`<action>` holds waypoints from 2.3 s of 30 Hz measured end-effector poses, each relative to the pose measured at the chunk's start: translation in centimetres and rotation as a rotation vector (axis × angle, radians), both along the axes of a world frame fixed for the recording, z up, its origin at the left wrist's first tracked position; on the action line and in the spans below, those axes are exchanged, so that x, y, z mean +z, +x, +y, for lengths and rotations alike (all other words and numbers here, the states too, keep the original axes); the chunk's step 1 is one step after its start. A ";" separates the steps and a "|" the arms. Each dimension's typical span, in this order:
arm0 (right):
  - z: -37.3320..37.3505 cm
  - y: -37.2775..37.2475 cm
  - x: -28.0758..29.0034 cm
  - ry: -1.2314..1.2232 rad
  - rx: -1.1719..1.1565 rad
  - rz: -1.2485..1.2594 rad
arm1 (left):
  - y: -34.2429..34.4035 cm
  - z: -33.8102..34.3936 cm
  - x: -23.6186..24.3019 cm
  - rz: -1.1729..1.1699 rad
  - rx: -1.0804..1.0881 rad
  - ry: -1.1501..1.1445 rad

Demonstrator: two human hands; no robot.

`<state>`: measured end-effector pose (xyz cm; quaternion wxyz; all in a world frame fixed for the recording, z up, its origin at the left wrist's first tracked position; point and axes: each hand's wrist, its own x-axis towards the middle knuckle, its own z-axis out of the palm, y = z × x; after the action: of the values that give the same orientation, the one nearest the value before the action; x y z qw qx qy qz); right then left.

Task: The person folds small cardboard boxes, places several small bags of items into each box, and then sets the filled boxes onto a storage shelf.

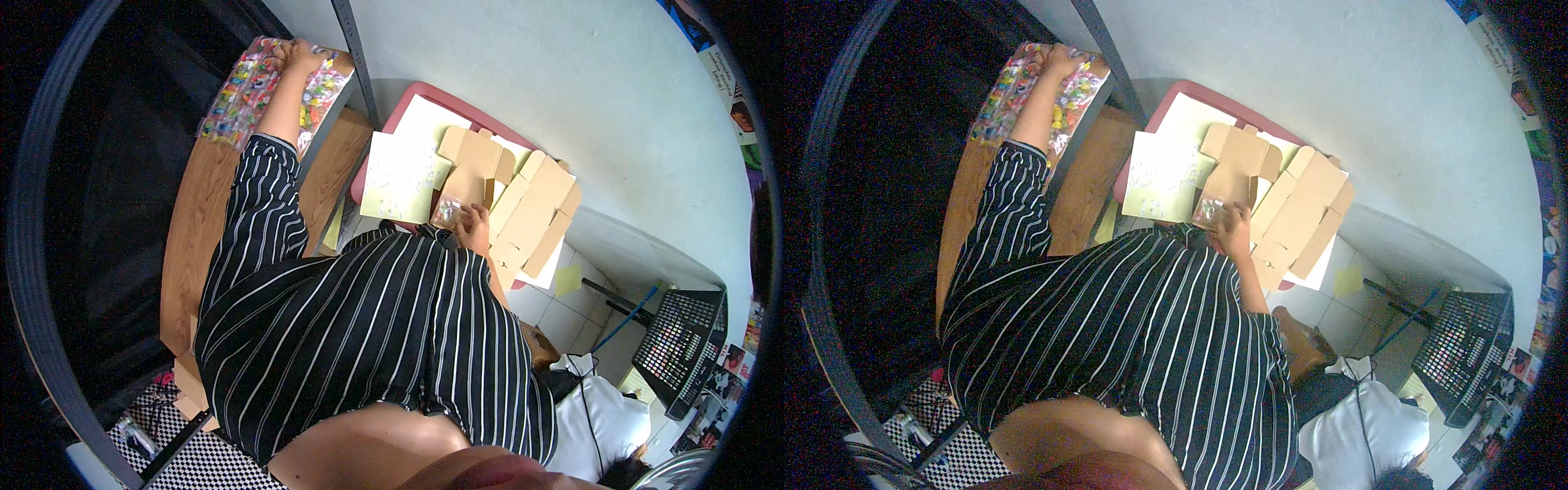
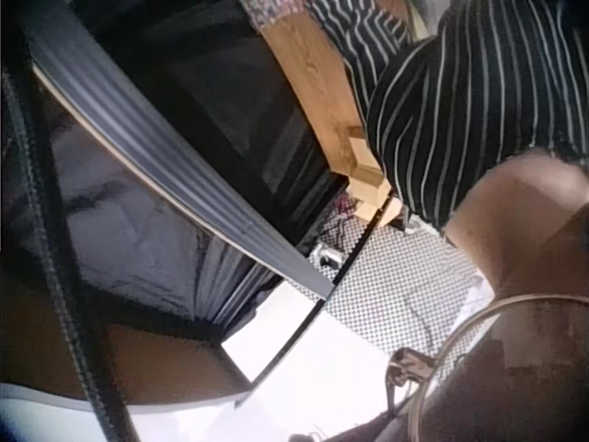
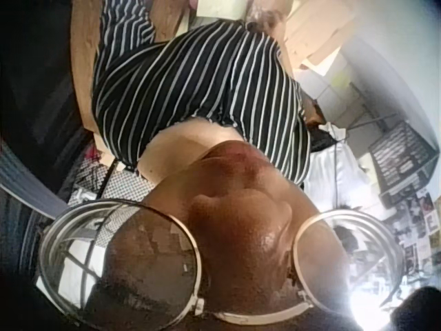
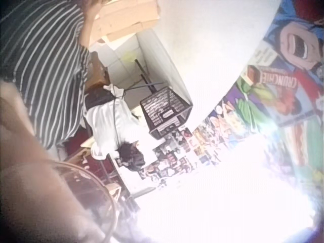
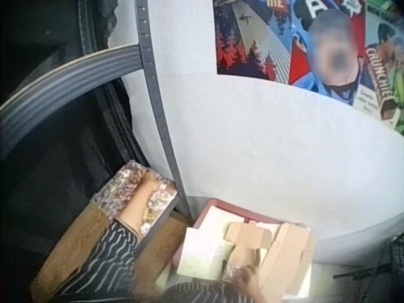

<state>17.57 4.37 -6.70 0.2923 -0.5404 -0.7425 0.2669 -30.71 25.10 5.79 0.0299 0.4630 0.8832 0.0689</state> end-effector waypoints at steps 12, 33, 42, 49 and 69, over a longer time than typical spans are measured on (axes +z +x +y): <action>0.7 -1.3 1.2 0.046 -0.009 0.019 | -4.0 -2.4 -0.1 -0.083 -0.145 0.462; 3.5 -2.8 9.8 -0.042 0.030 0.260 | 8.8 -12.8 8.5 -1.009 -0.431 0.817; 5.1 -3.3 11.2 -0.211 0.461 0.149 | 27.0 -19.8 -3.6 -1.113 -0.505 0.249; 5.4 -1.6 6.5 -0.267 0.269 0.029 | 30.8 -21.7 -6.6 -0.866 -0.449 0.450; 1.8 -3.2 -0.8 -0.104 0.133 -0.308 | 33.0 -24.8 -11.6 -0.120 -0.928 -0.228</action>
<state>14.35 6.14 -7.51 0.1285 -0.5391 -0.7976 0.2380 2.25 0.32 -5.78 0.1592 0.7973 0.5818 -0.0226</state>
